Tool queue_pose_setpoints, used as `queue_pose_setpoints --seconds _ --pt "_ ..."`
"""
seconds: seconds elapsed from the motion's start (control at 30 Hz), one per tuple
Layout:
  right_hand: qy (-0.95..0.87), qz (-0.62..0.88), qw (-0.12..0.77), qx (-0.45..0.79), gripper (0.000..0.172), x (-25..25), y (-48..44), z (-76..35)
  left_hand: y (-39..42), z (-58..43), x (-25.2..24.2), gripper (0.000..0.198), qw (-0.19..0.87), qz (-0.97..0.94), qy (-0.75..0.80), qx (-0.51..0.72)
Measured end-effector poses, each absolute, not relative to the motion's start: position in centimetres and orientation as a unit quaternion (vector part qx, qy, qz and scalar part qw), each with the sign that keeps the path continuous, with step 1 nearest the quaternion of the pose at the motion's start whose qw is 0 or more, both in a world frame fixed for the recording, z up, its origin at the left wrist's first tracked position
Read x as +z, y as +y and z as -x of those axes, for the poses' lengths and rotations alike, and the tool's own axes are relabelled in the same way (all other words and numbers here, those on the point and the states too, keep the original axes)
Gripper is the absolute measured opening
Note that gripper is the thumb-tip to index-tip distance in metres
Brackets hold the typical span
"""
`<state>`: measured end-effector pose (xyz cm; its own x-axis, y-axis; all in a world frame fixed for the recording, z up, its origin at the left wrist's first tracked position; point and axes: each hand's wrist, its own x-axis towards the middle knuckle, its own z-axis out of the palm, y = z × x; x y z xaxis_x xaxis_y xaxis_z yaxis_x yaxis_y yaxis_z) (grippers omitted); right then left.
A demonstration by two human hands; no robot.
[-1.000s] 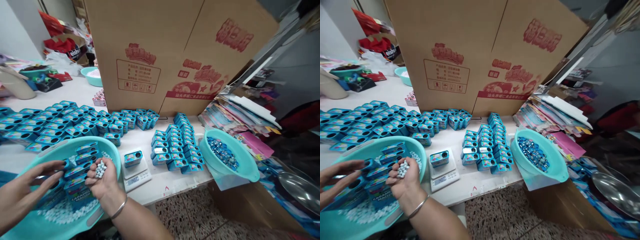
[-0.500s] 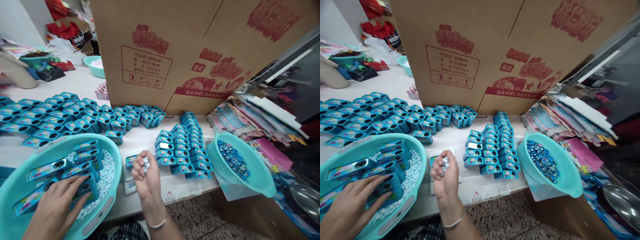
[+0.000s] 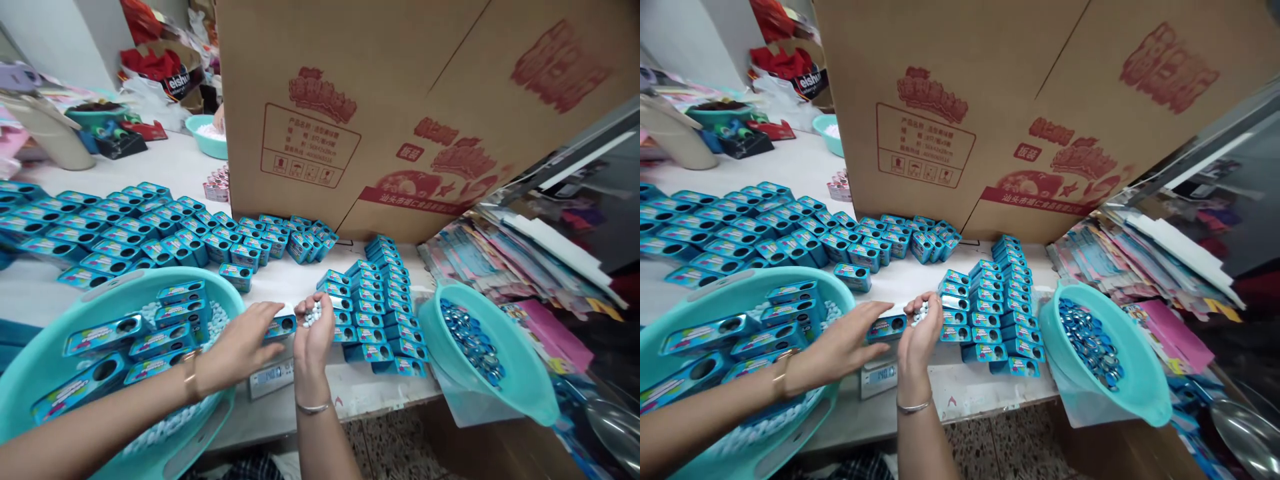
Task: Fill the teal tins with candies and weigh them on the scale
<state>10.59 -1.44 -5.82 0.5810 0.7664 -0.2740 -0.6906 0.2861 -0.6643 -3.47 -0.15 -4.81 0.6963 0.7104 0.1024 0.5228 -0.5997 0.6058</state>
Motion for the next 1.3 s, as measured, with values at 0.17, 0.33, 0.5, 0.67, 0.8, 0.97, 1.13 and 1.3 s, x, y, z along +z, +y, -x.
queue_pose_setpoints --seconds 0.17,0.33,0.5,0.67,0.8,0.97,1.13,1.3 --pt "-0.088 0.416 0.801 0.422 0.019 -5.5 -1.4 -10.1 1.1 0.2 -6.6 0.039 0.316 -0.86 0.367 0.161" --pt "-0.066 0.398 0.799 0.446 0.017 -5.6 -1.3 -10.3 0.8 0.0 -6.8 0.029 0.313 -0.859 0.374 0.158" --pt "0.005 0.311 0.793 0.524 0.014 -6.1 -1.0 -12.1 1.0 0.3 -6.8 0.032 0.303 -0.867 0.369 0.141" --pt "0.02 0.205 0.787 0.581 0.012 -5.0 -2.8 -15.5 1.2 2.9 -5.4 0.064 0.296 -0.879 0.342 0.154" --pt "-0.005 0.186 0.813 0.552 0.011 -3.0 -5.8 -18.0 0.8 7.9 -3.3 0.064 0.262 -0.869 0.378 0.183" --pt "-0.016 0.225 0.822 0.523 0.01 -2.4 -8.3 -18.6 0.0 11.9 -2.9 0.057 0.234 -0.846 0.449 0.17" --pt "-0.004 0.242 0.808 0.537 0.011 -3.7 -8.7 -17.4 -0.4 9.7 -3.3 0.059 0.218 -0.869 0.416 0.155" --pt "0.039 0.251 0.797 0.549 0.013 -4.7 -8.5 -16.1 0.2 5.8 -3.2 0.057 0.214 -0.895 0.364 0.145"
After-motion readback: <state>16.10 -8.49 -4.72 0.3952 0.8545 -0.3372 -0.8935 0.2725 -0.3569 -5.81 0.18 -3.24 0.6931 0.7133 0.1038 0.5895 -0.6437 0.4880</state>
